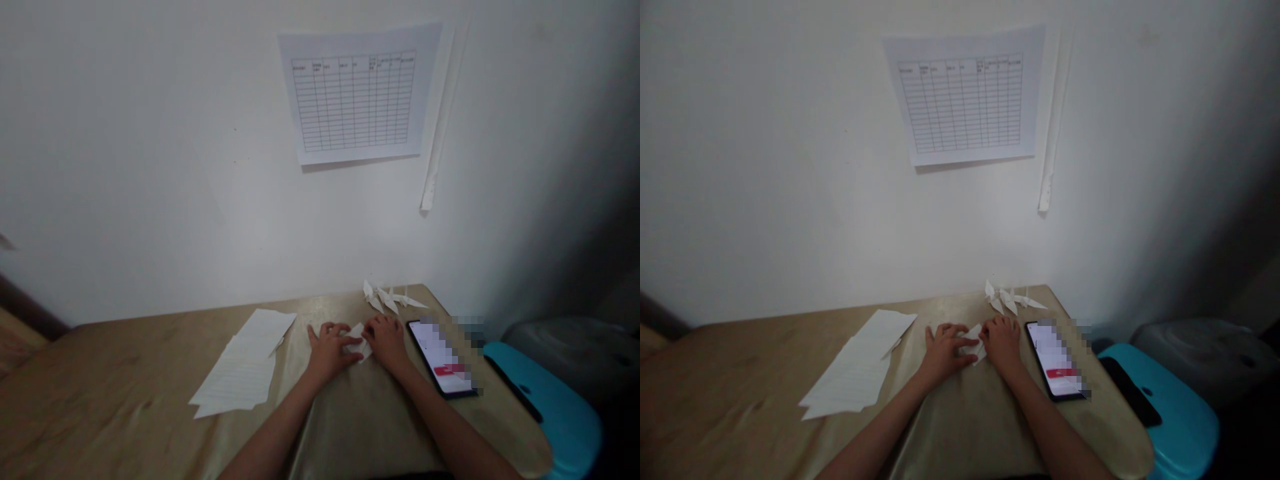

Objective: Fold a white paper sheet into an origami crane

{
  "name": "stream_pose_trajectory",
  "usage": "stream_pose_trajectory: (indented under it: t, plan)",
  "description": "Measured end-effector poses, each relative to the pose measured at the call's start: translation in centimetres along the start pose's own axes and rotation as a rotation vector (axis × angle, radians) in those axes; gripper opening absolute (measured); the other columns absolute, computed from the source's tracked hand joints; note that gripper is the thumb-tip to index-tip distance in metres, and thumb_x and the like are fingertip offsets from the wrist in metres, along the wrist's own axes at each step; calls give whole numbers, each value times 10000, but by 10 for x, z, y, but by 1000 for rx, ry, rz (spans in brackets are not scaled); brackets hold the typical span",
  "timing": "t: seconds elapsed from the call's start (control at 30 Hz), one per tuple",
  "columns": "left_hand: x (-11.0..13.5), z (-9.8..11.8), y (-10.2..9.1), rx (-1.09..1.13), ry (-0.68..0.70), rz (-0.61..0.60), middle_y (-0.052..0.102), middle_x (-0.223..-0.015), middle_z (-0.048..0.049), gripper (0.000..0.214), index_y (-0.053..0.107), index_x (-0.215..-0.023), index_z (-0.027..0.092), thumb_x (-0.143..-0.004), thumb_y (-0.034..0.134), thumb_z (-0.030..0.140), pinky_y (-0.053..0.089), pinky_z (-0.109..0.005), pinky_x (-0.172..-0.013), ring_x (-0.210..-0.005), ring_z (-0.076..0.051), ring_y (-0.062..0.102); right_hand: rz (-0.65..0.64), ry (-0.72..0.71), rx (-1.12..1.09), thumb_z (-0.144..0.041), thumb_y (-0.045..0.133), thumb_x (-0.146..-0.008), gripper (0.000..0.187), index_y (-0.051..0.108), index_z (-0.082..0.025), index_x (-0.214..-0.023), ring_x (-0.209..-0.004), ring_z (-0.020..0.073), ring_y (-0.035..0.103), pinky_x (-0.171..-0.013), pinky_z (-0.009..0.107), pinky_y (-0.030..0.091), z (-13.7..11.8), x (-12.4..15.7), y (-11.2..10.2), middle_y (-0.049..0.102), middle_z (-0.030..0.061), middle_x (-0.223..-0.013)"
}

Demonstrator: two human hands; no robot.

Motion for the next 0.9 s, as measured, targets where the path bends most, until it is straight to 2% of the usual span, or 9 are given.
stream_pose_trajectory:
  t: [0.33, 0.53, 0.73, 0.9]
  plan:
    - [-2, -4, -1, -74, 3, -10, 560, -1494, 50, 419, 692, -1183, 567, -771, 768, 594, -76, -860, -1083, -1430, -442, 351, -13, -1, -12, -289, 602, -934, 109, 694, -234, -952, -1151, 287, 551, -1061, 500, 334, 2, 1, 1, 685, 77, -1107]
    - [-6, -10, 3, -98, -28, -41, 431, -1610, 39, 525, 635, -1258, 592, -750, 751, 659, -68, -874, -1069, -1507, -475, 243, -63, -107, -86, -324, 589, -939, 158, 678, -233, -1032, -1192, 279, 524, -1078, 455, 340, 10, 5, 3, 648, 80, -1150]
    - [-8, -9, 2, -145, -52, -103, 293, -1681, 38, 595, 574, -1318, 608, -753, 658, 775, -39, -867, -1081, -1553, -456, 144, -148, -114, -144, -492, 791, -748, 473, 669, -229, -1123, -1245, 294, 502, -1120, 450, 325, 16, 5, 0, 614, 80, -1211]
    - [-6, -7, 0, -177, -68, -132, 254, -1694, 50, 613, 544, -1343, 617, -765, 612, 807, -24, -857, -1095, -1562, -444, 119, -153, -81, -152, -496, 802, -737, 528, 653, -227, -1166, -1259, 301, 508, -1109, 436, 344, 15, 5, -2, 609, 99, -1247]
Point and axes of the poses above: each hand's wrist, its own x-axis away from the middle knuckle, its own y-axis out of the palm, z = x × y, the point moved 3 cm from there along -x, towards the middle knuckle
